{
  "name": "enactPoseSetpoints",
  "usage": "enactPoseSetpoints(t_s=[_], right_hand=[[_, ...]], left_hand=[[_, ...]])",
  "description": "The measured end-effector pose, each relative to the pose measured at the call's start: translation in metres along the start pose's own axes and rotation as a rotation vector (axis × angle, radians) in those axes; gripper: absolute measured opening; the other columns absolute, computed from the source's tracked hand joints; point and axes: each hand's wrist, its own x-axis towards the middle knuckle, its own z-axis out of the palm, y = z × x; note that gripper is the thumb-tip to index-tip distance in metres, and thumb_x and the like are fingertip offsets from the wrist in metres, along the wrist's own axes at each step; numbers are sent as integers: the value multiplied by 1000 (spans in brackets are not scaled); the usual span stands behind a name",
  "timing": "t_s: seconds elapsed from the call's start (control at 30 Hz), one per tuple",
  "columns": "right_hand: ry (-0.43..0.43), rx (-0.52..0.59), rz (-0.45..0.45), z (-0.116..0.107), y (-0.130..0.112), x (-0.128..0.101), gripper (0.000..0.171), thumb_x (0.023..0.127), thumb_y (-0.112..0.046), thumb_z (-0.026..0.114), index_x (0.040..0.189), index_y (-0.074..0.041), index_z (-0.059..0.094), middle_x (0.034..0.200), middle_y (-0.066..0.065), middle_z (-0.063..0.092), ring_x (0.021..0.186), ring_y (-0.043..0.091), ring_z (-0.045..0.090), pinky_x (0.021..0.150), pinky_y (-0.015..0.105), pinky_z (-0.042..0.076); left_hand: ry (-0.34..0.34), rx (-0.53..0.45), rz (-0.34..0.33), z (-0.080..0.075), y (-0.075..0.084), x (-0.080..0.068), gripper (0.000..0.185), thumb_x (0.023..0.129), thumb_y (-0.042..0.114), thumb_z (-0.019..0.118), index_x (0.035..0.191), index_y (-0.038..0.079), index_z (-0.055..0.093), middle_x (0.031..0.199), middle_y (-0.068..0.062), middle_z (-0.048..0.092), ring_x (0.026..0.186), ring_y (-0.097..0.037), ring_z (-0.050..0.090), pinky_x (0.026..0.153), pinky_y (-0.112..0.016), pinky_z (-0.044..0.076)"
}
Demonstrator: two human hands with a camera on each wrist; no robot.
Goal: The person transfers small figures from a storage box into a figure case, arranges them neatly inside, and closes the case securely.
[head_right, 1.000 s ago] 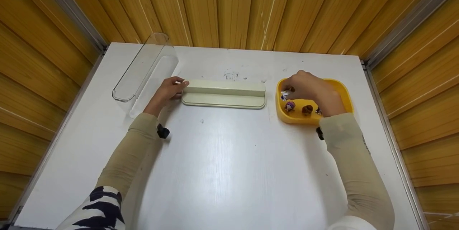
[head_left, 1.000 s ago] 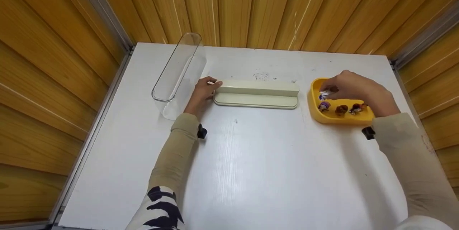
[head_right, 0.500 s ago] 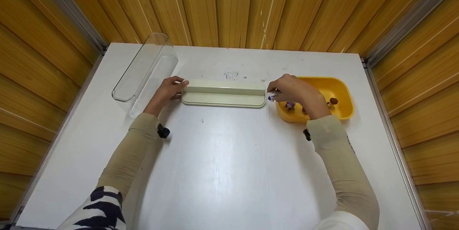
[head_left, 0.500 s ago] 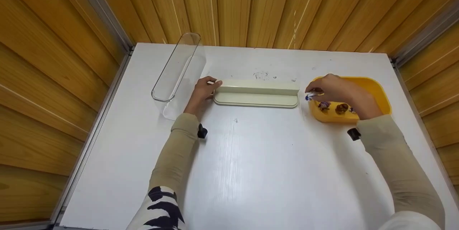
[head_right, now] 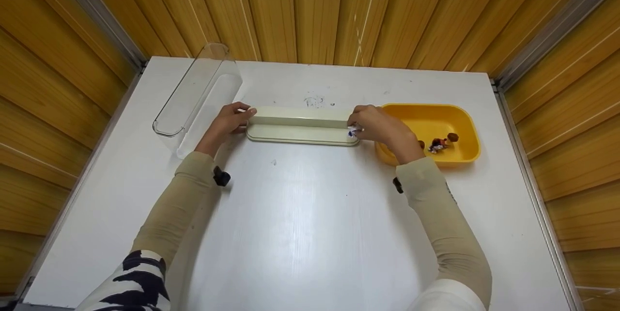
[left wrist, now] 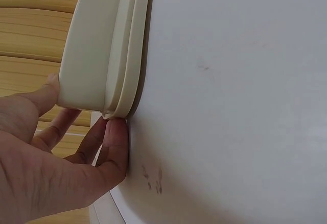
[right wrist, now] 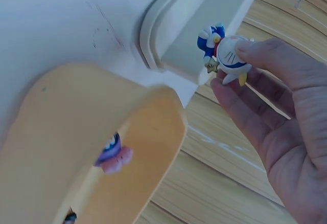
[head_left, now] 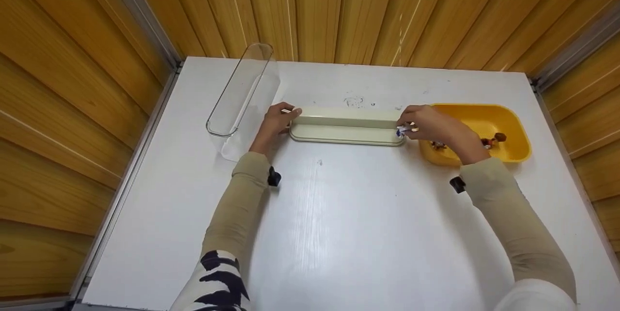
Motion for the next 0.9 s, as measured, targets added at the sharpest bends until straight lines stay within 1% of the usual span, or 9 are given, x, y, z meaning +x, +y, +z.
enactPoseSetpoints(t_s=[0.13,0.33,0.43,0.57,0.7,0.83,0.9], right_hand=[[16,25,80,12,-3,8,32,89,-3,78,120,2,72,118,18,66,102,33,63,95,49,55],[66,40,158,32,-7,16,33,92,-3,75,125,1,69,126,20,64,115,37,60,105,53,47],[84,76,170,38,-9,15,33,94,-2,71,127,0,68,128,18,60,115,36,58,104,52,48],[122,112,179,42,-9,13,31,94,-1,71,126,-2,69,123,14,57,110,32,57,100,50,50],[150,70,151,43,-8,14,30,93,0,72,123,-1,71,120,15,61,111,33,59,101,50,50],[167,32,140,44,-9,16,30,92,1,73,122,0,72,121,18,64,120,38,59,106,52,46],[163,40,153,44,-9,16,30,92,2,72,123,0,71,122,19,63,122,39,58,107,53,45]], left_hand=[[-1,2,4,0,-1,0,39,100,31,68,127,4,62,121,-14,60,104,-23,61,89,-38,57],[-7,-4,16,1,1,-1,39,100,29,68,128,2,61,123,-16,60,104,-24,62,89,-39,57],[-3,-5,15,1,1,-2,40,100,30,68,129,3,61,123,-15,61,102,-23,61,89,-38,57],[2,-20,22,1,2,-2,39,100,30,68,127,3,62,118,-14,61,99,-23,59,88,-39,56],[3,-31,26,1,3,-3,37,100,30,68,125,3,62,115,-13,60,100,-24,60,89,-40,56],[-1,-15,35,1,2,-4,39,100,30,68,127,2,61,119,-14,60,104,-25,60,90,-40,56],[-6,-9,39,1,1,-4,39,101,29,67,128,1,61,122,-16,60,105,-26,61,91,-41,56]])
